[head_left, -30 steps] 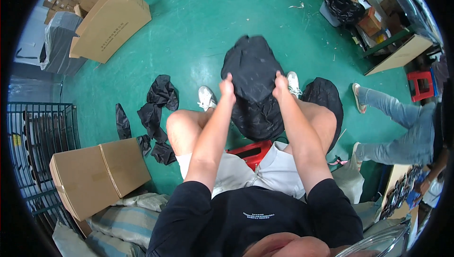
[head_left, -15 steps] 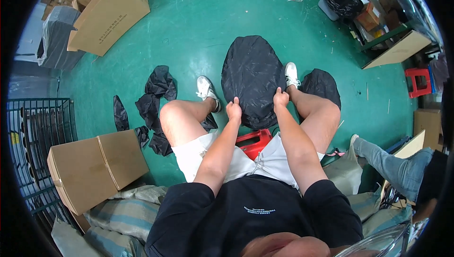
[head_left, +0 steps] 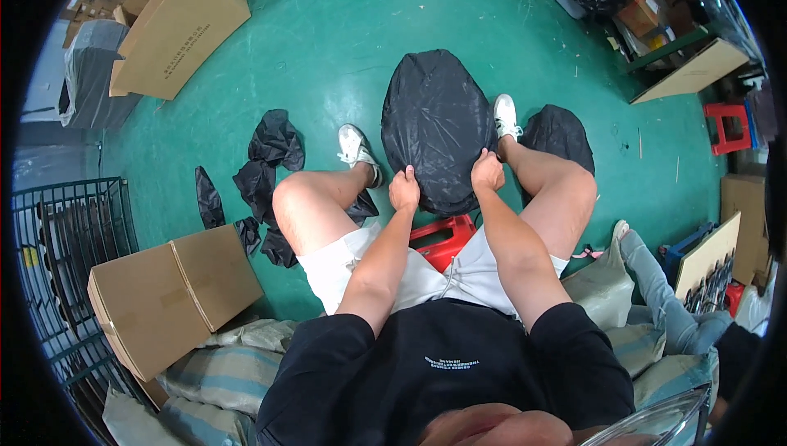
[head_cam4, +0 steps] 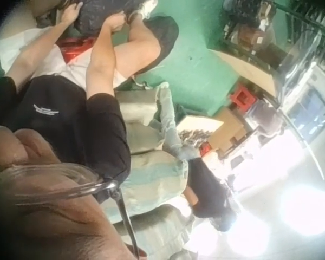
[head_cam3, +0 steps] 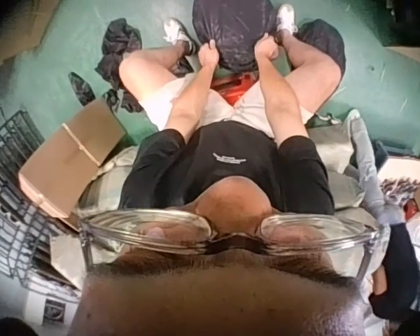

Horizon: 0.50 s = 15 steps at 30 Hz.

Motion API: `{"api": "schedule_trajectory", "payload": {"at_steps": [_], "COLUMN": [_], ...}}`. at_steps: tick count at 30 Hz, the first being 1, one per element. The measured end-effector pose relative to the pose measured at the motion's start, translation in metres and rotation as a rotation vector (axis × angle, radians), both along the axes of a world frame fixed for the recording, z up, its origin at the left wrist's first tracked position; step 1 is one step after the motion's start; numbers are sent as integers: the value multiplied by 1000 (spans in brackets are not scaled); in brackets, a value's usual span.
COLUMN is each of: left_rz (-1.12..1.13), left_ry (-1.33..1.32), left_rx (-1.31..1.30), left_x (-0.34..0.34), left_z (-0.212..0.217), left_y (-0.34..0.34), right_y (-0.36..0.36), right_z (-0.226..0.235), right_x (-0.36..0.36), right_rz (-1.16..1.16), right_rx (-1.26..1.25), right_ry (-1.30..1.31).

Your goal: Organizing and inspecting black fabric covers or bags on a warehouse floor.

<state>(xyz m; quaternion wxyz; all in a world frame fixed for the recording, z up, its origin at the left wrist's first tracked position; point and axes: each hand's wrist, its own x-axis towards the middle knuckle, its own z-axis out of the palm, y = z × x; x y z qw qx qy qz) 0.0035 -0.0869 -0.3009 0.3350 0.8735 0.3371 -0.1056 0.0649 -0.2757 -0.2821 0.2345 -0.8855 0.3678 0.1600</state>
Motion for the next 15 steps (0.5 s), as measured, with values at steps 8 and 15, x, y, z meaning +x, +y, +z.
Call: {"api": "schedule_trajectory", "payload": {"at_steps": [8, 15], "left_rz": [203, 505], "left_ry": [-210, -89], "left_rx": [-46, -595], "left_x": [-7, -1], "left_z": [-46, -51], "left_y": [7, 14], "right_y": [10, -18], "right_z": [-17, -44], "right_x": [1, 5], "right_rz": [-286, -158], "right_rx": [20, 237], "right_ry": [-121, -198]}}
